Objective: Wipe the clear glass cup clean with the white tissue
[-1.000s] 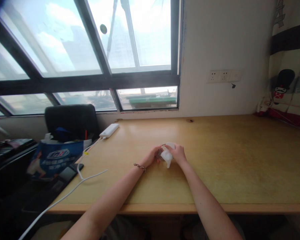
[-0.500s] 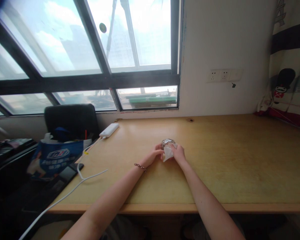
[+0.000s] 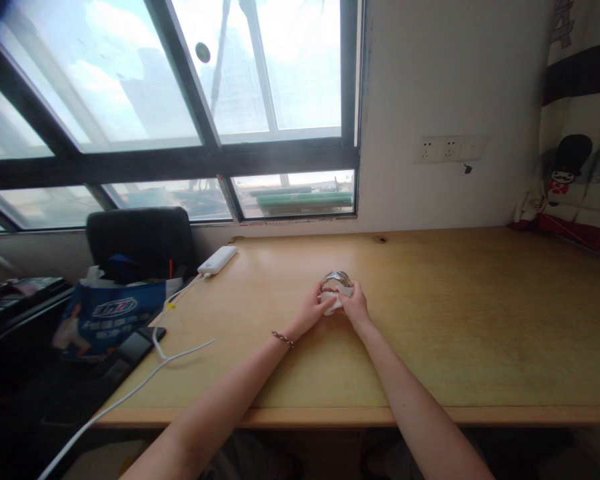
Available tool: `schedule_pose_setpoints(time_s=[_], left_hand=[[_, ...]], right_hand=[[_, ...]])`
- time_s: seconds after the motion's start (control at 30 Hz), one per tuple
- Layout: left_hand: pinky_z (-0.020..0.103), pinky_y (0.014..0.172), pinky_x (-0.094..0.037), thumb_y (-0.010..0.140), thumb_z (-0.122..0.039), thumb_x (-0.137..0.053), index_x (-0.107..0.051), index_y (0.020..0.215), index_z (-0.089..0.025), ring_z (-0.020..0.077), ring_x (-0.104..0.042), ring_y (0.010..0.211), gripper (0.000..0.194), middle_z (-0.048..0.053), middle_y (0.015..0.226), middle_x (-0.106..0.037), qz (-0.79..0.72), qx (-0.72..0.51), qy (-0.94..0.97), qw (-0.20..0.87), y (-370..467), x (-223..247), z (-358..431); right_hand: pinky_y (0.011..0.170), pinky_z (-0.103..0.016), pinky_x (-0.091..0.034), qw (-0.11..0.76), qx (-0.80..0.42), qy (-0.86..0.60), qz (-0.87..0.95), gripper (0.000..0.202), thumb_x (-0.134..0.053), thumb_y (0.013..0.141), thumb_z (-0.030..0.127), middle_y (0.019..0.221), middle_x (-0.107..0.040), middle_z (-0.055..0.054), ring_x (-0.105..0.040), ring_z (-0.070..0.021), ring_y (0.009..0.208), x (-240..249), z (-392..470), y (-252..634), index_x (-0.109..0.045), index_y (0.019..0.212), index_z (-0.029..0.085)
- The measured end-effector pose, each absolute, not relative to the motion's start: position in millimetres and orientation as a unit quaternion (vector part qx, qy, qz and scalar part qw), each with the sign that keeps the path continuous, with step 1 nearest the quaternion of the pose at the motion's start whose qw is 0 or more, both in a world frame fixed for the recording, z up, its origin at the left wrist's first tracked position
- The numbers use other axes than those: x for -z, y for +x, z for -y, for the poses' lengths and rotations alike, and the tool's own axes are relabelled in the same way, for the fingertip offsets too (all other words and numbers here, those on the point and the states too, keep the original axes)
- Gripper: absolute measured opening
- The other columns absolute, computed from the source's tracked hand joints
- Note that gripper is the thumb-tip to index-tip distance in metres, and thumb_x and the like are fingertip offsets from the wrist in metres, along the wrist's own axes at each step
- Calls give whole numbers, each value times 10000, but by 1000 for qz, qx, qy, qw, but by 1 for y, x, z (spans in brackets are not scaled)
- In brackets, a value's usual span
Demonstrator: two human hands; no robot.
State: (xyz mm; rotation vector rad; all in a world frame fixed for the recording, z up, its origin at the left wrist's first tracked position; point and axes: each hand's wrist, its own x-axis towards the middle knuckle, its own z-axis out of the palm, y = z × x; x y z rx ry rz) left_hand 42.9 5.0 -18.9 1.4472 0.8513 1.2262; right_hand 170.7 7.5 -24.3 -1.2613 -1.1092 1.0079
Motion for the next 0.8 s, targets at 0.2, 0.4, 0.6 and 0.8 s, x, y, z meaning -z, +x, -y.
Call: schedule_pose_setpoints(time_s=[0.2,0.4,0.6,0.8], left_hand=[[275,740,-460,650,-239,-629,-415,1195,-184,187,-575,880,588,82,1034,-596,-331,-521,582,530,35,13,-9],[276,726,-449,646,-290,-638,-495,1095,-166,166,-578,814,488,60,920,-625,-338,-541,560,529,35,10,-8],[205,559,-409,597,-370,-657,-555,641,-136,107,-521,594,260,5,633,-581,-394,-544,555,491,34,9,-10],[193,515,-381,617,-423,-632,-502,616,-148,93,-496,551,303,-17,585,-557,-383,-546,549,504,33,4,-8]], right_hand=[[587,-312,-510,562,-618,-372,405,431,-588,598,274,988,-612,-58,-600,-228,815,1,8,166,-501,1013,197],[641,-327,-514,602,-611,-366,362,360,-614,612,342,963,-622,-81,-592,-237,847,-3,6,165,-547,919,168],[542,-303,-514,610,-552,-475,313,460,-566,637,483,901,-631,-65,-614,-206,710,6,-3,174,-525,985,187],[517,-267,-487,589,-542,-517,303,486,-471,681,470,915,-636,-104,-614,-217,754,8,-7,183,-516,1031,137]])
